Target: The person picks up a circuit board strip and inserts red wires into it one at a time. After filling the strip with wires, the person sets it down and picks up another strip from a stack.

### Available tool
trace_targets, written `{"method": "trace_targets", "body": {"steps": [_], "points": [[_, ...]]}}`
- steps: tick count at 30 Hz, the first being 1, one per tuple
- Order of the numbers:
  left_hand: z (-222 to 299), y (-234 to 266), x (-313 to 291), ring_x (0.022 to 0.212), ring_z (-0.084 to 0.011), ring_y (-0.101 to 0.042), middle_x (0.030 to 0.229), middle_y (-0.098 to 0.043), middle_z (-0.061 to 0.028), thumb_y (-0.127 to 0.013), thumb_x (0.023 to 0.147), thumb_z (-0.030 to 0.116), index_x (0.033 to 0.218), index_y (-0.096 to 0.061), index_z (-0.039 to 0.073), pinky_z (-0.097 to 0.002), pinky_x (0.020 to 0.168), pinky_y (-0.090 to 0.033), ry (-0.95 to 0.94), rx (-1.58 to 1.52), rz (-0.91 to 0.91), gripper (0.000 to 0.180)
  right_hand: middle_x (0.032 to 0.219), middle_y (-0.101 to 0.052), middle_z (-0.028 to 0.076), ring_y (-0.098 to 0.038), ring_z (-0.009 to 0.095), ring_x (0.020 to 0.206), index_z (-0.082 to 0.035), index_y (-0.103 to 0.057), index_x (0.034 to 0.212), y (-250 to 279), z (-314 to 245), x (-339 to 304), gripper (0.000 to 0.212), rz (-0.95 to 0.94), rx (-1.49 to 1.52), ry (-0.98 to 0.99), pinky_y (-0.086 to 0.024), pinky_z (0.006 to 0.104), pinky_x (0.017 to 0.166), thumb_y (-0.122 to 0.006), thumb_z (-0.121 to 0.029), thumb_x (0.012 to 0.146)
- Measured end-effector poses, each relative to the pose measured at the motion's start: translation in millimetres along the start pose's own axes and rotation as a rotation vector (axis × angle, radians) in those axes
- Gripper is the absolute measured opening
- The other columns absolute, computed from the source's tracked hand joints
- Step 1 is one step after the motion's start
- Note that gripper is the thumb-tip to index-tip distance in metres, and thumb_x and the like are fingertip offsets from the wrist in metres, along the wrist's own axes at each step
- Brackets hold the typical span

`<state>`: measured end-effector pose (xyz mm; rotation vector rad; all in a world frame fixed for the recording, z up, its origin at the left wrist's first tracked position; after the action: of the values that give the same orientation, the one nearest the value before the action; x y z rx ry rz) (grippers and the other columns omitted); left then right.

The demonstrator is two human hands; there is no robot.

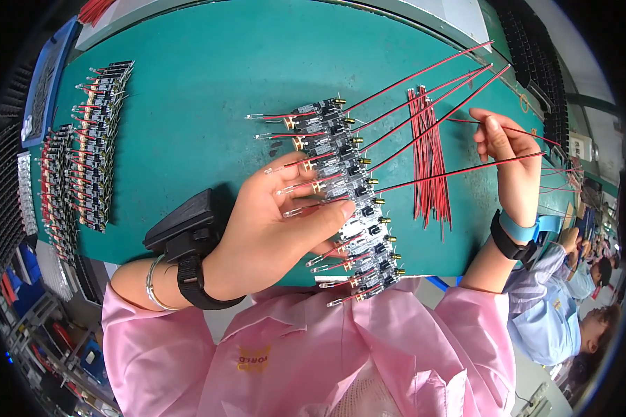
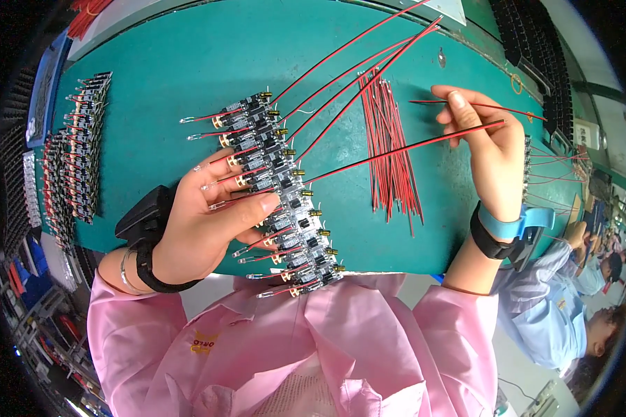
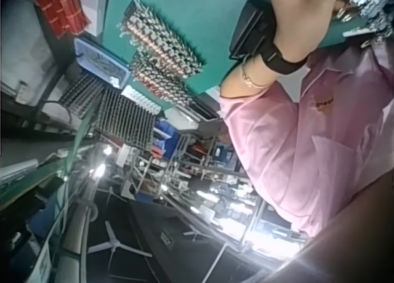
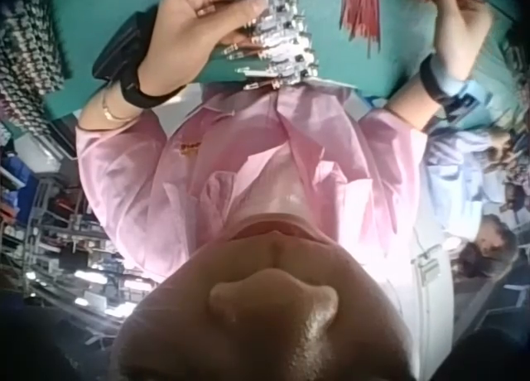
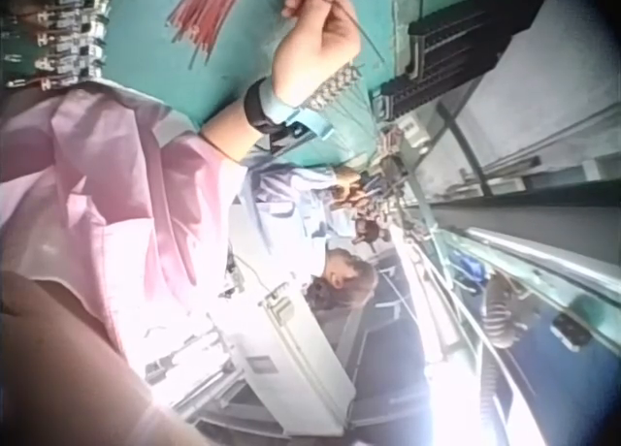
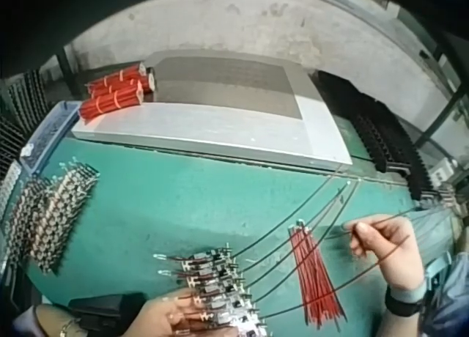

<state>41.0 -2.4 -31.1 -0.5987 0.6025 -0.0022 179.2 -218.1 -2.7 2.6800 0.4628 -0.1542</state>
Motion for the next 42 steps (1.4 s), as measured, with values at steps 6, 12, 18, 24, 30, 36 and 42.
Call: {"method": "trace_targets", "body": {"steps": [6,12,18,24,30,36,42], "points": [[1,-1,0,0.082,-0.0107,-0.054,0.094,-0.054,-0.0052,-0.058,0.075,0.002,0.102,-0.046,0.0,-0.0254,0.059,-0.053,0.013,0.002,-0.007,0.03,0.071,-0.056,0.002,-0.046,0.006,0.059,0.002,-0.06,0.092,-3,2,1,0.021,0.111,-0.214,0.075,-0.035,0.0171,0.054,-0.056,-0.016,0.082],[2,-1,0,0.082,-0.0108,-0.054,0.094,-0.054,-0.0053,-0.059,0.075,0.002,0.102,-0.046,0.001,-0.0256,0.059,-0.053,0.003,0.019,0.01,0.03,0.072,-0.058,0.004,-0.046,0.006,0.059,0.002,-0.06,0.086,-10,-1,-4,0.017,0.133,-0.216,0.093,-0.035,0.0177,0.053,-0.058,-0.013,0.08],[2,0,0,0.081,-0.0112,-0.054,0.093,-0.054,-0.0058,-0.059,0.075,0.002,0.103,-0.046,0.002,-0.0262,0.059,-0.053,0.02,0.031,0.026,0.031,0.072,-0.058,0.006,-0.047,0.007,0.059,0.003,-0.058,0.078,-18,-15,-24,0.011,0.085,-0.052,0.118,-0.036,0.0181,0.053,-0.057,-0.008,0.08],[2,1,1,0.082,-0.0123,-0.055,0.094,-0.054,-0.0067,-0.059,0.076,0.002,0.103,-0.046,0.002,-0.0271,0.061,-0.054,-0.019,-0.012,0.041,0.03,0.071,-0.057,0.006,-0.048,0.007,0.059,0.004,-0.057,0.076,-41,-26,-42,0.006,0.019,0.144,0.126,-0.036,0.0183,0.052,-0.056,-0.002,0.078],[4,0,0,0.083,-0.0135,-0.056,0.095,-0.055,-0.0075,-0.057,0.077,0.002,0.103,-0.046,0.002,-0.0281,0.062,-0.054,-0.046,-0.032,0.035,0.029,0.07,-0.059,0.006,-0.048,0.005,0.058,0.004,-0.059,0.074,-67,-29,-51,0.004,-0.091,0.249,0.183,-0.036,0.0177,0.05,-0.061,0.006,0.072],[4,-1,0,0.083,-0.0138,-0.056,0.095,-0.055,-0.0077,-0.057,0.077,0.002,0.104,-0.046,0.002,-0.0284,0.062,-0.054,-0.043,-0.028,0.025,0.03,0.068,-0.058,0.006,-0.047,0.005,0.055,0.004,-0.06,0.073,-74,-31,-51,0.006,-0.131,0.127,0.208,-0.035,0.0183,0.048,-0.064,0.005,0.069],[3,0,0,0.083,-0.0135,-0.056,0.095,-0.056,-0.0075,-0.057,0.077,0.002,0.104,-0.046,0.001,-0.0277,0.062,-0.054,-0.026,-0.039,0.029,0.03,0.069,-0.056,0.008,-0.048,0.011,0.059,0.005,-0.056,0.072,-82,-40,-54,0.007,-0.202,-0.1,0.393,-0.035,0.0222,0.052,-0.062,0.005,0.069]]}}
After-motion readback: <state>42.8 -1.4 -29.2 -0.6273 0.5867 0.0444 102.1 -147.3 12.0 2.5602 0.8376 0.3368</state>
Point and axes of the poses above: each hand's wrist, its own x-axis towards the middle knuckle, its own y-axis out of the back of the hand, z = x × y, the point moved 5 cm from there along x, towards the middle knuckle
